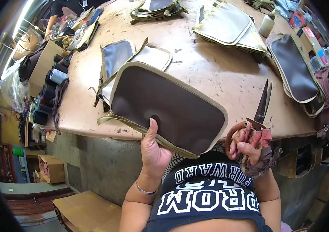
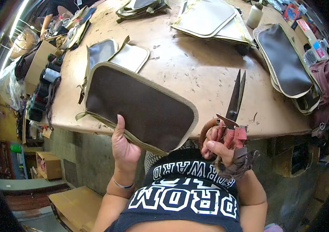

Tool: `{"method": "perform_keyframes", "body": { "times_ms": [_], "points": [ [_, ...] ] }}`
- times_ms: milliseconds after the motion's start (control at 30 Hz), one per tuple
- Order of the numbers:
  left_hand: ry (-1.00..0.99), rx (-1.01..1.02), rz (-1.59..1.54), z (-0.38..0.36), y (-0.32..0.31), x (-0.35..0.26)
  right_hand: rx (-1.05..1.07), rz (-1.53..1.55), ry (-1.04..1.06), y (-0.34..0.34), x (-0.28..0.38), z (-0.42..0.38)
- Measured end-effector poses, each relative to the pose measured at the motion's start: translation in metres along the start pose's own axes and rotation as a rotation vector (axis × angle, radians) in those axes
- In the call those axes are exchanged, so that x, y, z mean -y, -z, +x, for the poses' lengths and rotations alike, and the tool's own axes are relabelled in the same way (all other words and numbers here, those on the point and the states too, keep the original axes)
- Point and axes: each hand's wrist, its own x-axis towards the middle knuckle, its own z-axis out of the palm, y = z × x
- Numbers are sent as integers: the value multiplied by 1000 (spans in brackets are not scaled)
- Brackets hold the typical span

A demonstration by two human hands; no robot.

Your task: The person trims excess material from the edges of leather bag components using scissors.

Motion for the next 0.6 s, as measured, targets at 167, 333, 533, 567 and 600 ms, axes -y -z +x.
{"method": "perform_keyframes", "body": {
  "times_ms": [167, 333, 533, 567, 600],
  "points": [
    [10, 14, 10, -4, -3, 1, 16, -102, -37, -1, 3, 1],
    [71, 121, -42, -18, -6, 16, -167, -344, -26, -19, -5, 2],
    [79, 293, 391, -22, 40, 28, -93, -335, 32, -4, -14, 4],
    [86, 232, 441, -22, 39, 31, -103, -305, 73, -2, -14, 3],
    [89, 167, 492, -23, 36, 35, -110, -275, 113, -1, -17, 4]
  ]
}}
